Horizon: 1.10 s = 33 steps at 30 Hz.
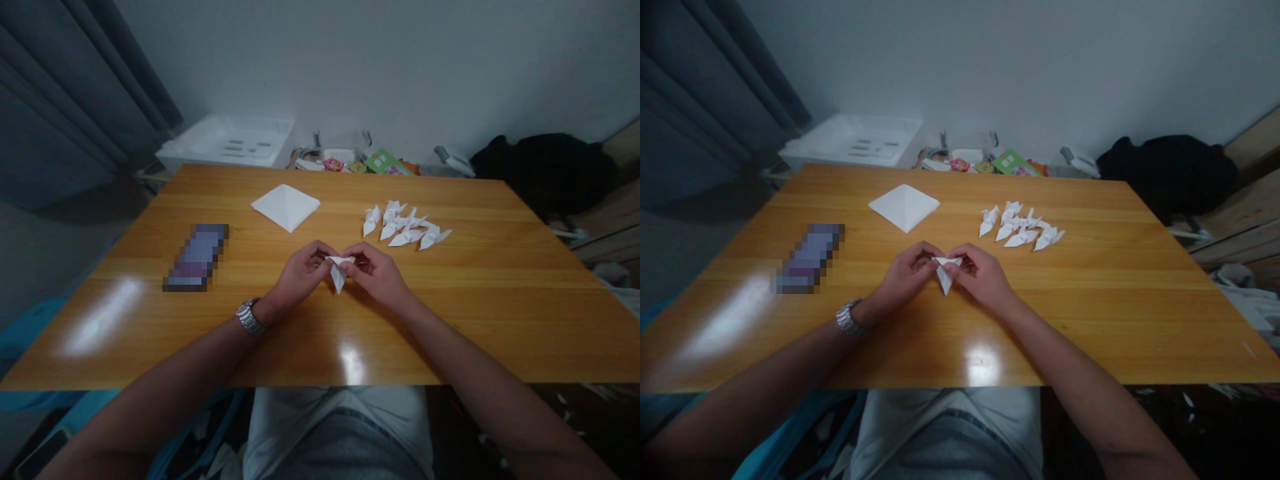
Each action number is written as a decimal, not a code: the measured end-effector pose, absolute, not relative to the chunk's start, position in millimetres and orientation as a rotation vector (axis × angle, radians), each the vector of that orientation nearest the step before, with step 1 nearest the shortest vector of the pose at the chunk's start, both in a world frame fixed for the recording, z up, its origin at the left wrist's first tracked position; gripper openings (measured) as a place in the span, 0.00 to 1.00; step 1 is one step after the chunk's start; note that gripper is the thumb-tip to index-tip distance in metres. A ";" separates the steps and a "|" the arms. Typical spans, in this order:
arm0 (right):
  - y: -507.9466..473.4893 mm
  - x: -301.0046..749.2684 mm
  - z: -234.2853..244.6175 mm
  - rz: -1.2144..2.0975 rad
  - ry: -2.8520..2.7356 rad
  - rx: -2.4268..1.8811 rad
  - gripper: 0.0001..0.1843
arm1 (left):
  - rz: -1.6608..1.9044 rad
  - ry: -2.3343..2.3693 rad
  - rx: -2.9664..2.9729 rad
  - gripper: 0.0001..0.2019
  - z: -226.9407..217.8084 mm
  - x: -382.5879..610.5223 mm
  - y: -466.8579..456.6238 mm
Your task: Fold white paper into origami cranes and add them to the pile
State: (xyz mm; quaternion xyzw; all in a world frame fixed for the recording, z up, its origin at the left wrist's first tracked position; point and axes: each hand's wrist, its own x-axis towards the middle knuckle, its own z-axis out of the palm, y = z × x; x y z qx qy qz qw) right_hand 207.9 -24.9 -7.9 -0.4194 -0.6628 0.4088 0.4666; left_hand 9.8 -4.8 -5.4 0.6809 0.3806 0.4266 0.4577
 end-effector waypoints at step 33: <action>-25.0 207.1 -5.5 1.014 -1.596 -1.157 0.14 | 0.992 1.004 1.685 0.12 -2.9 8.9 -3.7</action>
